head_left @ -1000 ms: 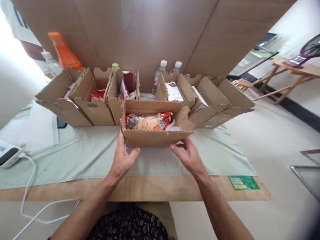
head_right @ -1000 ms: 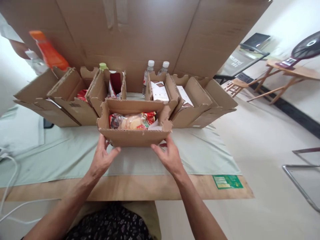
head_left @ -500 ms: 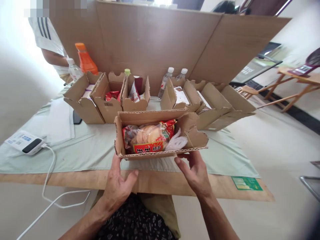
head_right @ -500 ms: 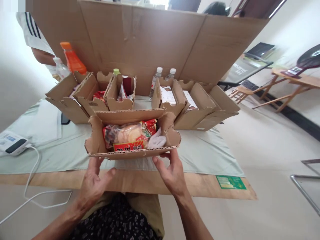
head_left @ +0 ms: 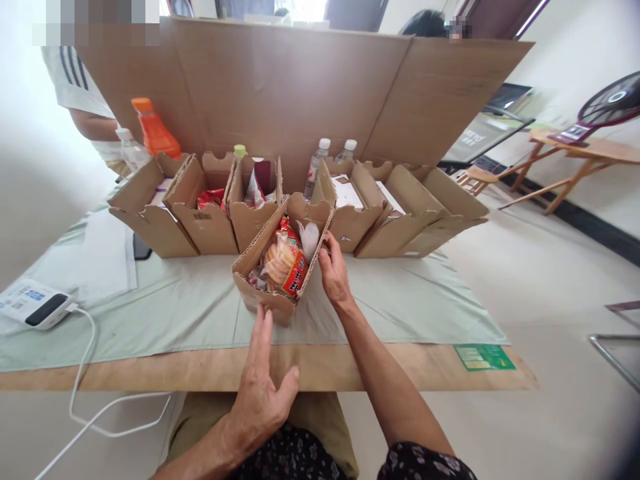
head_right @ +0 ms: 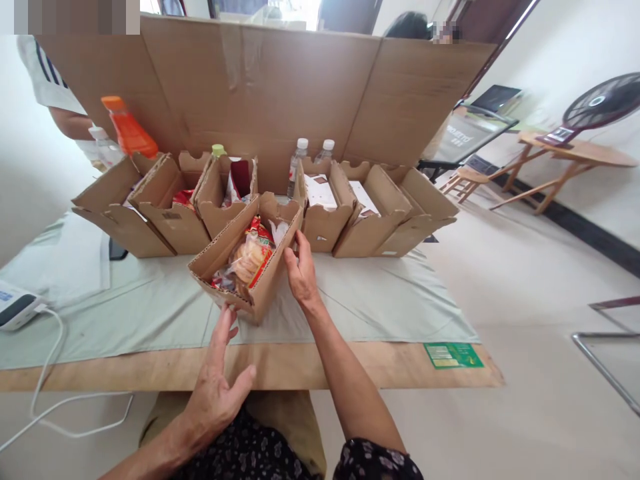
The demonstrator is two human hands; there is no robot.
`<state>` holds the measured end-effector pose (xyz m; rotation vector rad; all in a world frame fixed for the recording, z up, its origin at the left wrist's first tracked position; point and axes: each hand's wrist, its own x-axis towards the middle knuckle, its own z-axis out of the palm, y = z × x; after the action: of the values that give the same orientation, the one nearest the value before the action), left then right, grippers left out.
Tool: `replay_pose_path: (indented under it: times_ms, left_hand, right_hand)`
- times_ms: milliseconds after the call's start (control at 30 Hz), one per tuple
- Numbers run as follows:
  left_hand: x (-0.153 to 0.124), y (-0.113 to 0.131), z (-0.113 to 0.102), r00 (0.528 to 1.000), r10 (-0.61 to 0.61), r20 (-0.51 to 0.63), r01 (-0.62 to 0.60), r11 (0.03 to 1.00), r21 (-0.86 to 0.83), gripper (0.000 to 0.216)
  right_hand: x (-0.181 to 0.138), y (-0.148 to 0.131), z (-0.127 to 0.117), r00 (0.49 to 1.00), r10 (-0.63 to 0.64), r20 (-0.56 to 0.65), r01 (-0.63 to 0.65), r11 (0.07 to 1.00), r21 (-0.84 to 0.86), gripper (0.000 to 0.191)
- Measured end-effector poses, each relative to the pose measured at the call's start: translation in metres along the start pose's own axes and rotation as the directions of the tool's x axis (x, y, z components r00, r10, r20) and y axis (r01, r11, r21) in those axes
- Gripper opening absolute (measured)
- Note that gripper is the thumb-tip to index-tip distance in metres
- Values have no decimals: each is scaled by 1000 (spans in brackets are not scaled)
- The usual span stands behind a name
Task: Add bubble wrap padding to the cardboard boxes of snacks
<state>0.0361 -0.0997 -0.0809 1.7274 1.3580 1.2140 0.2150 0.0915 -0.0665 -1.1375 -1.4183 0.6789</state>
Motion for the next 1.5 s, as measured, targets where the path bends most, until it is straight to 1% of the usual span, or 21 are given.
replay_pose_path:
  times_ms: [133,267,367,467,567,667,733,867,933,1000,1067,1133,1200,1267,1333,1400,1467,1500]
  left_hand:
    - [1,6,12,997,45,65,-46,999,12,97]
    - [1,12,25,992,63,109,-66,998,23,100]
    - [3,15,39,991,62,119,-60,998,-18,103]
    - [14,17,58,992,22,122,-9,994,-110,103]
    - [43,16,79,996,-16,91,34,981,-193,98]
    - [85,13,99,999,-40,27,46,965,-256,93]
    - [116,12,108,999,-53,-11,48,960,-277,92]
    - [167,10,119,993,-114,-34,100,955,-278,90]
    - [184,9,121,992,-128,-14,118,948,-297,91]
    - [193,7,121,992,-125,16,124,939,-321,91]
    - [191,2,116,991,-128,34,132,935,-329,88]
    - [178,-5,102,991,-126,53,136,942,-308,82]
    - [153,-15,79,992,-106,72,121,963,-242,73]
    - [121,-27,51,994,-95,49,101,987,-128,62]
    - [87,-39,20,993,-116,-13,116,993,3,49]
    - [58,-49,-7,987,-148,-57,153,985,78,43]
    - [39,-56,-28,987,-126,-103,139,981,134,40]
    - [34,-59,-35,987,-102,-127,122,980,158,38]
  right_hand:
    - [3,2,1,998,-25,-51,25,1000,4,80]
    - [0,12,-2,998,-48,-37,51,994,95,77]
    - [-5,25,-6,1000,8,-16,-5,988,156,75]
    - [-7,36,-10,996,84,2,-83,982,172,75]
    - [-6,44,-13,985,158,-72,-145,976,160,76]
    - [-5,50,-14,962,216,-165,-194,971,137,79]
    - [-5,53,-15,953,234,-192,-214,969,122,79]
    - [-6,56,-18,944,250,-215,-233,967,101,75]
    - [-6,56,-19,940,254,-226,-237,966,99,73]
    - [-5,54,-20,936,254,-243,-237,967,96,71]
    - [-5,52,-20,935,244,-258,-229,970,88,66]
    - [-6,49,-19,940,221,-260,-208,975,76,56]
    - [-8,43,-16,951,193,-242,-181,981,68,43]
    - [-10,33,-10,969,155,-191,-147,988,55,37]
    - [-7,15,-1,992,93,-84,-92,996,13,40]
    - [5,-10,14,998,1,67,4,997,-74,48]
    - [28,-38,32,974,-75,212,123,967,-221,58]
    - [42,-52,43,958,-85,273,174,931,-320,62]
